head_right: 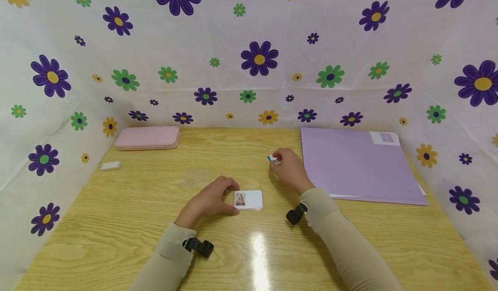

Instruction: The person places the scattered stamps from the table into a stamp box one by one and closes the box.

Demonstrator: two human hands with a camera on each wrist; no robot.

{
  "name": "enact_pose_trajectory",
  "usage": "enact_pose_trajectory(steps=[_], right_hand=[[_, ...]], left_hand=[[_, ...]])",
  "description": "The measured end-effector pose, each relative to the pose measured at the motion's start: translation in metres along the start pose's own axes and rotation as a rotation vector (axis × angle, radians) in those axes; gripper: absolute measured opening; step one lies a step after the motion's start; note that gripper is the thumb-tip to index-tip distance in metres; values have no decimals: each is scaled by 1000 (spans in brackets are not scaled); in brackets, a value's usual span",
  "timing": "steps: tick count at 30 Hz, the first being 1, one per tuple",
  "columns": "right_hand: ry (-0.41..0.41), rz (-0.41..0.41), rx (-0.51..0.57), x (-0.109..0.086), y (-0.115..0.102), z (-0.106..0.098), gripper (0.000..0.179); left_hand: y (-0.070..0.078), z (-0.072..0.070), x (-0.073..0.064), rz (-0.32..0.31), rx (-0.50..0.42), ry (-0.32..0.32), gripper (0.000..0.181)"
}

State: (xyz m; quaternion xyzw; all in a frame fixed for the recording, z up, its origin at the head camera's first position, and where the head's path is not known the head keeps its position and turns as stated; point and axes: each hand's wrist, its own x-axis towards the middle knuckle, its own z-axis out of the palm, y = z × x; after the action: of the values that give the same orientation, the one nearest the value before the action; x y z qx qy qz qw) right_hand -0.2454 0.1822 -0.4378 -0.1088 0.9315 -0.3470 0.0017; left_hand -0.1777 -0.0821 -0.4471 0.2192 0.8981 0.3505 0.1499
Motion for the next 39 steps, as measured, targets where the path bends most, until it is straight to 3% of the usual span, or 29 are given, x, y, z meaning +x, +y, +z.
enact_pose_trajectory(steps=[16, 26, 39], right_hand=[[-19, 54, -50, 5, 10, 2, 33], [-19, 113, -143, 12, 9, 4, 26], [-19, 127, -88, 12, 10, 5, 20]], left_hand=[[-2, 1, -1, -3, 2, 1, 55], [-3, 2, -1, -5, -1, -2, 55], [-1, 0, -3, -16, -3, -2, 54]])
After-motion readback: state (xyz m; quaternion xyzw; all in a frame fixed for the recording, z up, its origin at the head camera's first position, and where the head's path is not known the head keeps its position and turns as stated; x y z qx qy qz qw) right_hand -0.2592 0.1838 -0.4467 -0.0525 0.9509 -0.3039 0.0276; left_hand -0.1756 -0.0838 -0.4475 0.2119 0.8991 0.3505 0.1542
